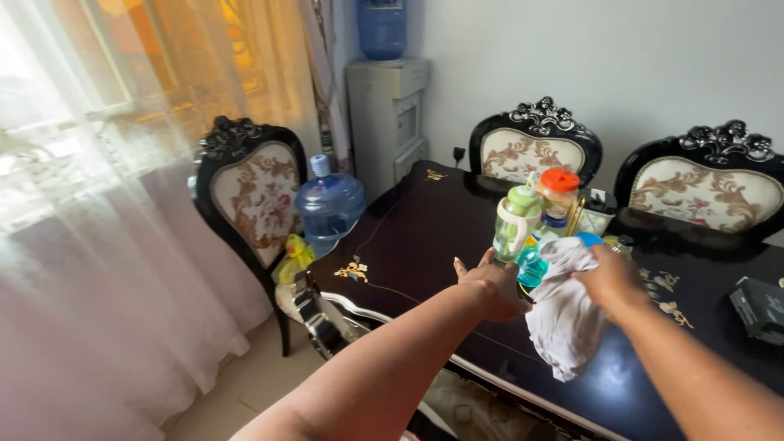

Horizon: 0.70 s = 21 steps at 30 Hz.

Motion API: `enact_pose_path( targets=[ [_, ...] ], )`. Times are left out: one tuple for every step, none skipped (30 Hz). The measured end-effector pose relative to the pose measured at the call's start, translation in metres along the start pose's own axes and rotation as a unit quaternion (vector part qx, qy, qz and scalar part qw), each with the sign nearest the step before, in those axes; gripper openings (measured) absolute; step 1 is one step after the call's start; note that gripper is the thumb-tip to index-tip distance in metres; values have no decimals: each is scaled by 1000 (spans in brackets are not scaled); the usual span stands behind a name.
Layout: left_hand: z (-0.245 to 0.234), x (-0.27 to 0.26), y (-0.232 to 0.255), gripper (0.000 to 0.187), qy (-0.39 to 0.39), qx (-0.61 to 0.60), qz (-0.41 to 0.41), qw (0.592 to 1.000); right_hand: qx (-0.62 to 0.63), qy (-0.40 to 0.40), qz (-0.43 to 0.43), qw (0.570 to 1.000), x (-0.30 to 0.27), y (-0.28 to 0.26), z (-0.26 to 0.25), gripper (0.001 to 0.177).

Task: The person cleans a dining table, organizes items on it, and rearranges chairs.

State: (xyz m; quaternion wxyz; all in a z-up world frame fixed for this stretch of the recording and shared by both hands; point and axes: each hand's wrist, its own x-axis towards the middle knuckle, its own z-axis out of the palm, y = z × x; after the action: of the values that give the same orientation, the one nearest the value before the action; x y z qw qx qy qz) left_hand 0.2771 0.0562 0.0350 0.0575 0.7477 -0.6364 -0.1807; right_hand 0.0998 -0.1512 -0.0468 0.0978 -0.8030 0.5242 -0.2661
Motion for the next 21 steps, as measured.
enact_pose_path(
  targets=[
    [0, -2, 1, 86, -2, -4, 4, 1000, -6, -1, 2, 1000, -8, 2, 10, 59],
    [0, -4, 2, 84, -10, 0, 6, 1000, 2, -1, -12, 1000, -16, 5, 21, 56],
    [-3, -4, 3, 82, -17, 4, 7, 1000, 12, -1, -27, 1000, -21, 6, 30, 53],
    [-5, -3, 2, 82, -18, 0, 10, 1000, 7, -2, -26, 1000, -24, 12, 44, 53],
    [-7, -3, 0, 81, -37, 23, 10, 999, -23, 30, -32, 999, -29, 16, 60, 43],
    [-9, -3, -3, 79, -56, 46, 11, 997, -53, 62, -37, 996, -35, 19, 77, 33],
    [-8, 0, -2, 79, -63, 45, 16, 997, -57, 59, -30, 996, -40, 35, 105, 33],
    [-8, 3, -1, 77, -69, 54, 15, 996, -35, 27, -11, 999, -45, 50, 132, 38],
    [-9, 6, 0, 75, -72, 63, 16, 995, -15, -3, 8, 1000, -50, 65, 156, 44],
    [-6, 8, 4, 75, -78, 63, 25, 995, -20, -3, 16, 1000, -62, 83, 189, 44],
    [-7, 13, 7, 73, -78, 75, 30, 994, -46, -94, -36, 994, -68, 99, 220, 75],
    [-9, 16, 9, 71, -79, 88, 36, 992, -72, -186, -84, 976, -74, 115, 251, 110],
    [-11, 16, 15, 71, -76, 89, 45, 992, -76, -179, -79, 978, -86, 82, 216, 110],
    [-13, 15, 19, 68, -83, 106, 63, 989, -129, -295, -15, 947, -100, 45, 180, 103],
    [-14, 11, 19, 65, -93, 126, 77, 985, -172, -407, 51, 895, -122, 3, 145, 97],
    [-14, 13, 22, 65, -94, 129, 83, 984, -170, -405, 57, 896, -111, 22, 156, 97],
    [-13, 12, 21, 67, -101, 143, 110, 978, -163, -329, 6, 930, -107, 38, 171, 92],
    [-12, 10, 19, 68, -108, 156, 137, 972, -156, -248, -43, 955, -104, 53, 187, 88],
    [-18, 3, 16, 68, -114, 164, 149, 969, -153, -245, -28, 957, -103, 30, 155, 88],
    [-24, -4, 13, 69, -114, 178, 173, 962, -116, -221, -38, 968, -101, 8, 122, 62],
    [-29, -8, 15, 70, -110, 188, 199, 956, -86, -193, -49, 976, -96, -7, 85, 42]
  ],
)
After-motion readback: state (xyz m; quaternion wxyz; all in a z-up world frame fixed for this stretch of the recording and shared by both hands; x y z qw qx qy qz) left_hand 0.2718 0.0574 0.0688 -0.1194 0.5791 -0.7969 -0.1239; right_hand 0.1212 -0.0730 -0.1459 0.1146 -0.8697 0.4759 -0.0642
